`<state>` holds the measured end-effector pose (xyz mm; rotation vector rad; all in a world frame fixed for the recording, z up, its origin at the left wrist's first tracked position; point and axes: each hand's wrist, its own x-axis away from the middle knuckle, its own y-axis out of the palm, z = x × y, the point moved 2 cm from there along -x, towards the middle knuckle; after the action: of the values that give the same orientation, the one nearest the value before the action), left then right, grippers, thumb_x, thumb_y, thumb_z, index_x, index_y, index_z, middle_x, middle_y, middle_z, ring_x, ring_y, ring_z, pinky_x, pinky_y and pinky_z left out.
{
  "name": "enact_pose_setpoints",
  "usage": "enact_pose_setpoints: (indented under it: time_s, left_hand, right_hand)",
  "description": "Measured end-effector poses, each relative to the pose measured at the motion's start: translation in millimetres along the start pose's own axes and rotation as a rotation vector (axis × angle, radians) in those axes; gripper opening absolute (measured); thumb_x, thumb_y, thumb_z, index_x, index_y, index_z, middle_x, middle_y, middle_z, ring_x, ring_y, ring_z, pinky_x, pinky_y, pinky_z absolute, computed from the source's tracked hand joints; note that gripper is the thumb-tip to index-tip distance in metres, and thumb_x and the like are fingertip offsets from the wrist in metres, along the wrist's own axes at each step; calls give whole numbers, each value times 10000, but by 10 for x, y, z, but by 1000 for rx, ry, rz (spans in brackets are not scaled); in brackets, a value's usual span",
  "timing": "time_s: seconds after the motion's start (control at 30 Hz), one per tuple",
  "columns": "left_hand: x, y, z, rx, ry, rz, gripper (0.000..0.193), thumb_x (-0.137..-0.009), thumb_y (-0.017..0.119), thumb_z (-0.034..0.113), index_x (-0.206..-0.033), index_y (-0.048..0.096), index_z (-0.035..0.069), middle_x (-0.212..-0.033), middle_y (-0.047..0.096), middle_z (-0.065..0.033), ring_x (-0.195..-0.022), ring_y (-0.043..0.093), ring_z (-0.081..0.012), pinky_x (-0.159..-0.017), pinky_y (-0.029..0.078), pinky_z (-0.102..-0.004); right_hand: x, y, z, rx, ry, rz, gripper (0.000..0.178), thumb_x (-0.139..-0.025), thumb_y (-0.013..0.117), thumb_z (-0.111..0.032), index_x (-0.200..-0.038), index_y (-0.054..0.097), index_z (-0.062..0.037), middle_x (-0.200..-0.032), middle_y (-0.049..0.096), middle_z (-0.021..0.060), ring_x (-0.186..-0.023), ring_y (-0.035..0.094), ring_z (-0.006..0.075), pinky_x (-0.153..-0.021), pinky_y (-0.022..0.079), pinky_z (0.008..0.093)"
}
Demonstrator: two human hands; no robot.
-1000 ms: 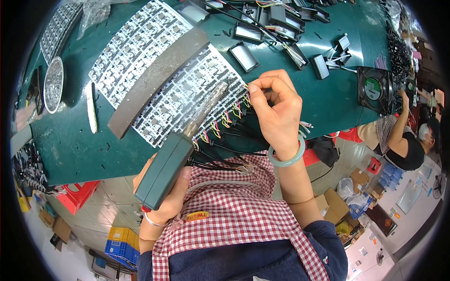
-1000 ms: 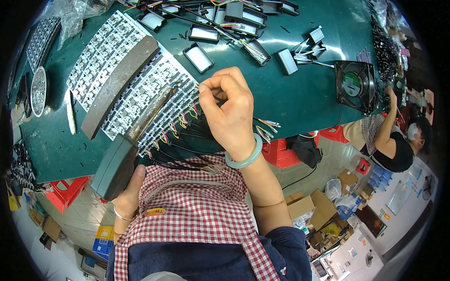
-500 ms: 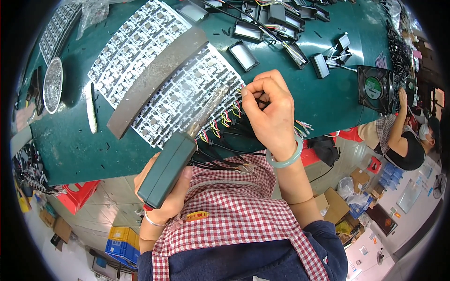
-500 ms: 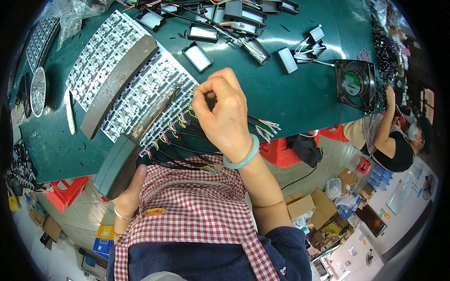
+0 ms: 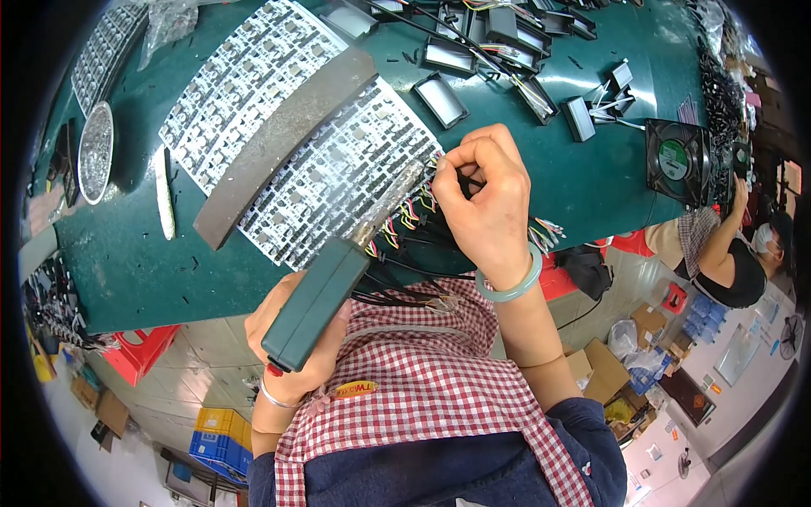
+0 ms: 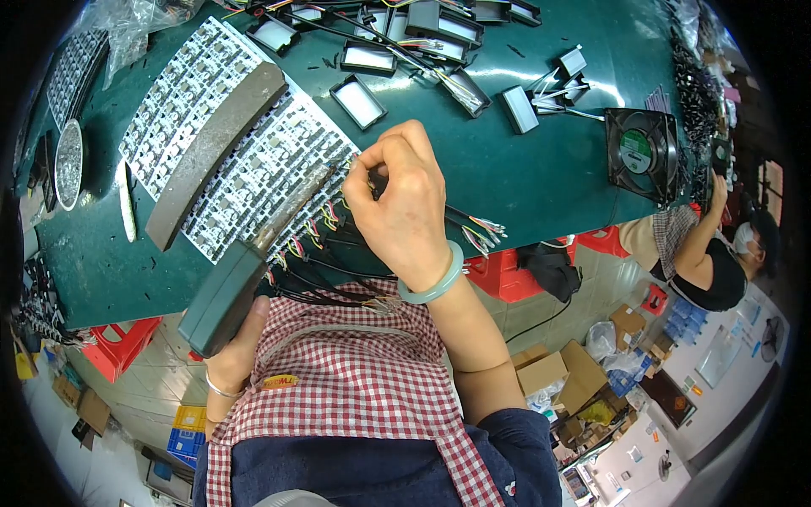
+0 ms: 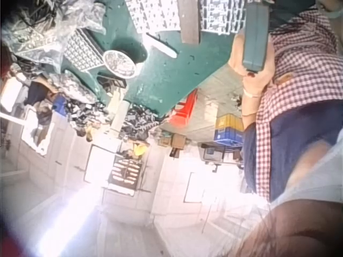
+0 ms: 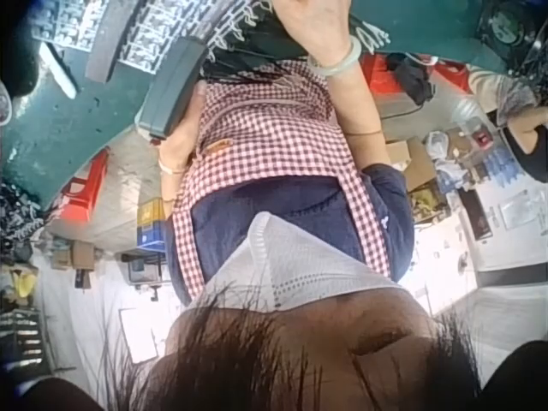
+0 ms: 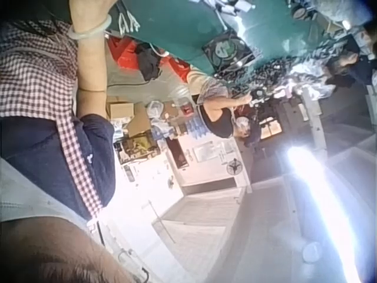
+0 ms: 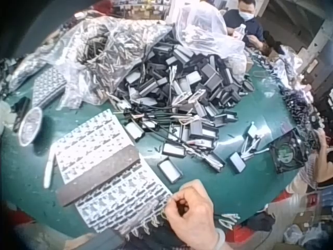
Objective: The person solders wires to electronic components and circuit boards arranged on a tray, using a soldering iron.
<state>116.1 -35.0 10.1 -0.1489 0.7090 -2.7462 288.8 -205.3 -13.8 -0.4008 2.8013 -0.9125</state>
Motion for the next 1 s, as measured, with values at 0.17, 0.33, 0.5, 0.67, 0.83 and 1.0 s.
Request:
enact_pose_setpoints:
  time_s: [0.17, 0.33, 0.5, 0.67, 0.83, 1.0]
  left_hand:
    - [-57, 20, 50, 1, -5, 4, 228, -680, 759, -21, -901, 703, -29, -843, 665, -138, -725, 680, -265, -662, 546, -324]
    - [-81, 21, 54, -11, 15, 6, 216, -678, 755, -17, -886, 698, -27, -821, 649, -130, -685, 659, -252, -628, 526, -311]
    - [-92, 8, 57, -51, 79, -20, 214, -662, 750, -19, -867, 690, -28, -809, 643, -130, -672, 655, -247, -620, 521, -305]
    - [-95, -2, 72, -16, 25, -25, 220, -652, 751, -21, -862, 686, -34, -808, 642, -132, -671, 657, -249, -621, 523, -305]
    - [-98, 8, 64, -17, -1, -33, 223, -645, 749, -24, -859, 685, -32, -808, 644, -133, -668, 656, -252, -619, 523, -306]
    - [-39, -1, 23, -111, 113, -14, 223, -655, 750, -27, -871, 694, -32, -800, 647, -129, -673, 660, -270, -617, 527, -312]
  right_hand:
    - [-8, 9, 3, 26, -22, 3, 95, -729, 663, 64, -771, 588, 23, -854, 548, 118, -662, 588, 223, -583, 502, 313]
    - [-3, 15, 4, 24, -17, 14, 98, -723, 662, 67, -768, 586, 25, -852, 547, 123, -668, 586, 234, -594, 499, 323]
    - [-4, 27, 9, 35, -39, 29, 102, -720, 662, 70, -769, 583, 28, -844, 544, 126, -668, 581, 246, -592, 491, 335]
    - [3, 29, 13, 38, -26, 25, 107, -716, 662, 73, -763, 578, 29, -838, 543, 129, -664, 576, 254, -585, 483, 343]
    - [-5, 29, 15, 39, -40, 27, 106, -713, 661, 72, -761, 577, 29, -837, 543, 129, -664, 575, 253, -582, 481, 343]
    - [-5, 29, 9, 46, -42, 27, 104, -714, 661, 70, -761, 578, 28, -836, 543, 129, -665, 575, 251, -579, 477, 343]
